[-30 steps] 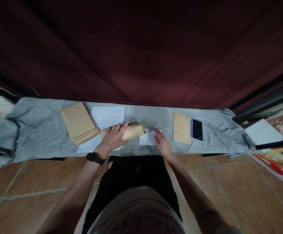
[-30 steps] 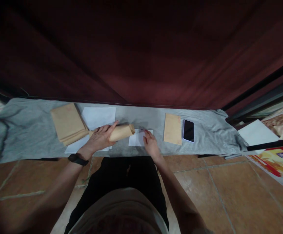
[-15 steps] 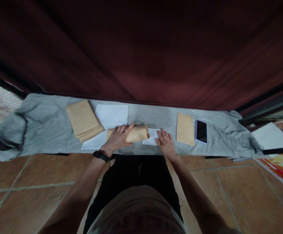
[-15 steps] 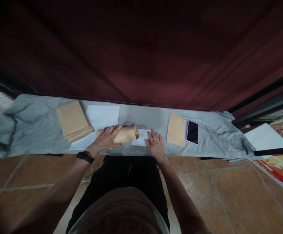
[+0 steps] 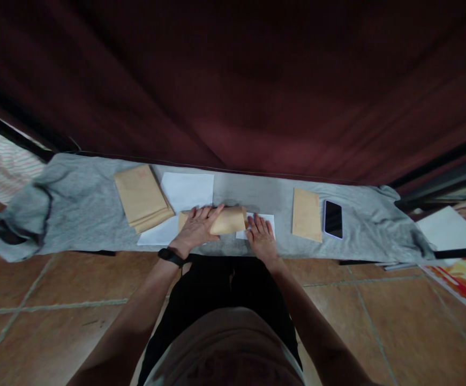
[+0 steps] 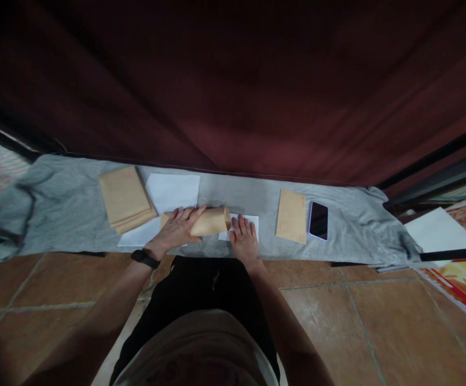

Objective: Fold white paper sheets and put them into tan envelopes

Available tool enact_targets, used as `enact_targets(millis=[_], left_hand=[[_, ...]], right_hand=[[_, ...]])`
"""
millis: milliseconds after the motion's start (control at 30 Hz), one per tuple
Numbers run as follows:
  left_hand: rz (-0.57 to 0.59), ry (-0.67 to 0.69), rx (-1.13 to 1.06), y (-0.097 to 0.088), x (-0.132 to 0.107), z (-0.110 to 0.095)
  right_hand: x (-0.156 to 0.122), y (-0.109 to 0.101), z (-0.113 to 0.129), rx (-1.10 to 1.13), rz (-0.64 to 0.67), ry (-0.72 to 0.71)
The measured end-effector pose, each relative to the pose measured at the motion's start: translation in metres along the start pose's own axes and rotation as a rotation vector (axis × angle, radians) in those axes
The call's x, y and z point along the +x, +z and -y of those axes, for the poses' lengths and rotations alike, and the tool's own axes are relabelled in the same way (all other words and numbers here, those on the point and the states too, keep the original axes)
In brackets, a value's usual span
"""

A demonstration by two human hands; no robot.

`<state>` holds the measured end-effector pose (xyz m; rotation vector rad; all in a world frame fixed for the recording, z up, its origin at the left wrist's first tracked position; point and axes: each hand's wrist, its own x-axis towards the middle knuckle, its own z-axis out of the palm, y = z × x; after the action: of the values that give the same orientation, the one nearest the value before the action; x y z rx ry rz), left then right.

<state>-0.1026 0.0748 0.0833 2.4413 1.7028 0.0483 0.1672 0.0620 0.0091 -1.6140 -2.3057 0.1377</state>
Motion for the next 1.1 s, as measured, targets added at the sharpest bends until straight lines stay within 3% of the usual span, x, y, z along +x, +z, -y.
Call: enact_targets(millis=[433, 933, 1100], left_hand=[[0.007, -0.094, -0.044, 0.001, 0.006, 0.011], [-0.007, -0.11, -0.047, 0.007, 0.006, 0.012], [-0.039, -0.125, -0.035, 0.006, 0.008, 0.013]], right_hand=[[0.004, 0.004, 0.012, -0.042, -0.006, 0.079], [-0.017, -0.008, -0.04, -0.057, -0.079, 0.153], [-0.017, -0.014, -0.041, -0.065, -0.085, 0.187]])
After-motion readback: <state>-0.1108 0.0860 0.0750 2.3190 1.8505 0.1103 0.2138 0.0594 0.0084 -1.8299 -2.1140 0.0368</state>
